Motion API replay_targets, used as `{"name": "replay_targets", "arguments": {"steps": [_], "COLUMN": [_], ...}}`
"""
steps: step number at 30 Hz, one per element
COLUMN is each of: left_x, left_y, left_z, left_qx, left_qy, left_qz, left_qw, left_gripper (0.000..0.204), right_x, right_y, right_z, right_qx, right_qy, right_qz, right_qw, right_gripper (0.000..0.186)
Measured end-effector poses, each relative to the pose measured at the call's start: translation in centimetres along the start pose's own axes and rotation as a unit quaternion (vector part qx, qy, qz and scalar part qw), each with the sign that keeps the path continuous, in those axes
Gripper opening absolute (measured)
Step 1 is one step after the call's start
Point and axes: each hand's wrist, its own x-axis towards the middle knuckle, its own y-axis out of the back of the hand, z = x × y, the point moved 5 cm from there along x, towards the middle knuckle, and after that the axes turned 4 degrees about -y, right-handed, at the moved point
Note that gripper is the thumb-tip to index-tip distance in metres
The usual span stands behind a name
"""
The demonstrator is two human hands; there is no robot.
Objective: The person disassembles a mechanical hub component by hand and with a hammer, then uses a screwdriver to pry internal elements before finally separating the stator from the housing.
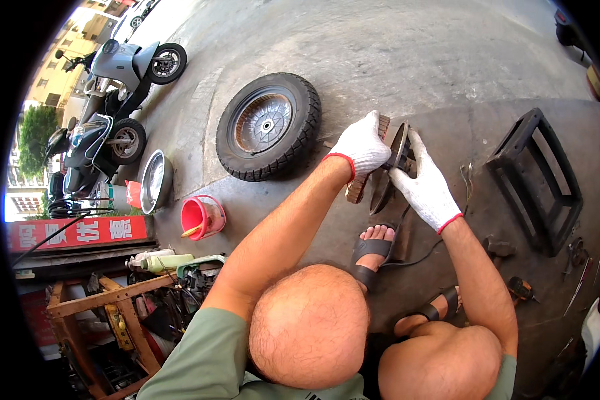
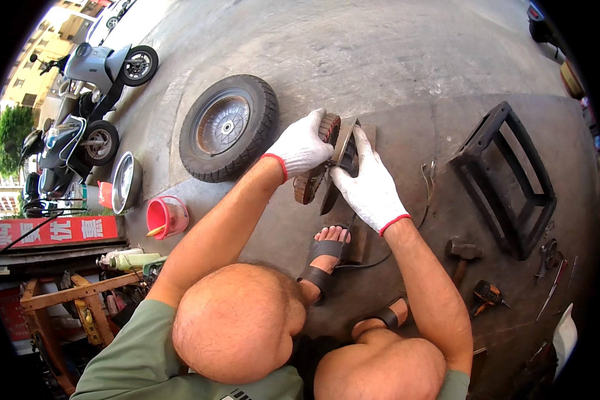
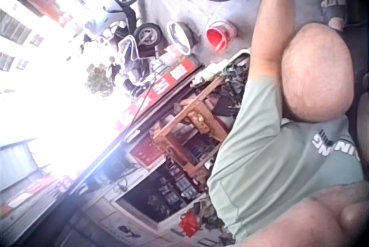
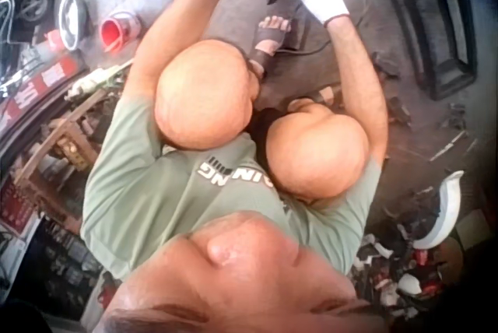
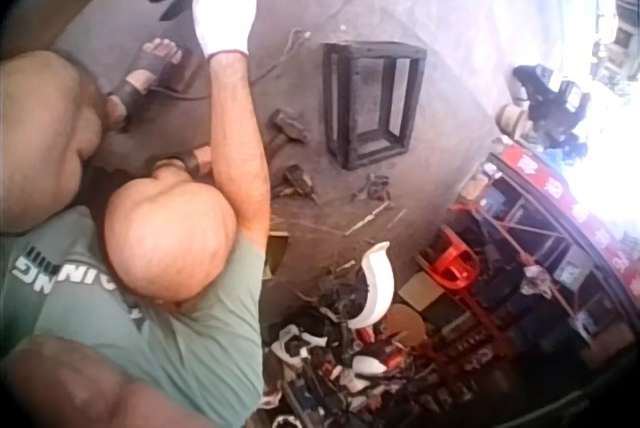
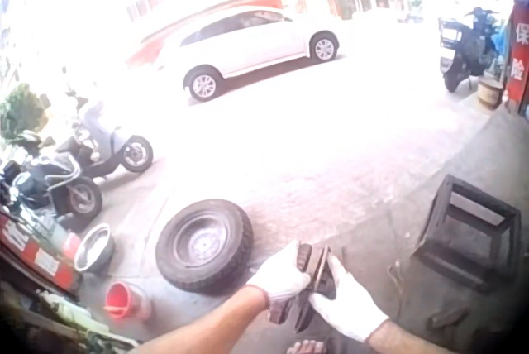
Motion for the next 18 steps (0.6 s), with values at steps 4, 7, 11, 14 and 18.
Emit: {"name": "replay_targets", "arguments": {"steps": [4, 7, 11, 14, 18], "left_x": [0.1, -0.6, -2.6, -3.3, -3.5], "left_y": [1.0, 1.4, -1.1, -1.7, -2.2], "left_z": [0.6, 0.5, -0.7, -1.2, -1.4], "left_qx": [0.062, 0.020, 0.047, 0.018, 0.038], "left_qy": [-0.016, -0.026, 0.066, 0.034, 0.001], "left_qz": [-0.065, -0.044, -0.010, 0.082, 0.153], "left_qw": [0.996, 0.998, 0.997, 0.996, 0.987], "left_gripper": [0.058, 0.057, 0.068, 0.053, 0.041], "right_x": [-0.6, -1.2, -1.5, -1.7, -2.3], "right_y": [-0.1, -0.3, -0.8, -1.0, -0.9], "right_z": [0.2, 0.0, 0.2, 0.3, 0.3], "right_qx": [0.001, -0.007, -0.021, -0.033, -0.034], "right_qy": [-0.021, 0.005, 0.011, 0.024, 0.049], "right_qz": [-0.003, 0.018, 0.029, 0.035, 0.047], "right_qw": [1.000, 1.000, 0.999, 0.999, 0.997], "right_gripper": [0.089, 0.089, 0.087, 0.088, 0.089]}}
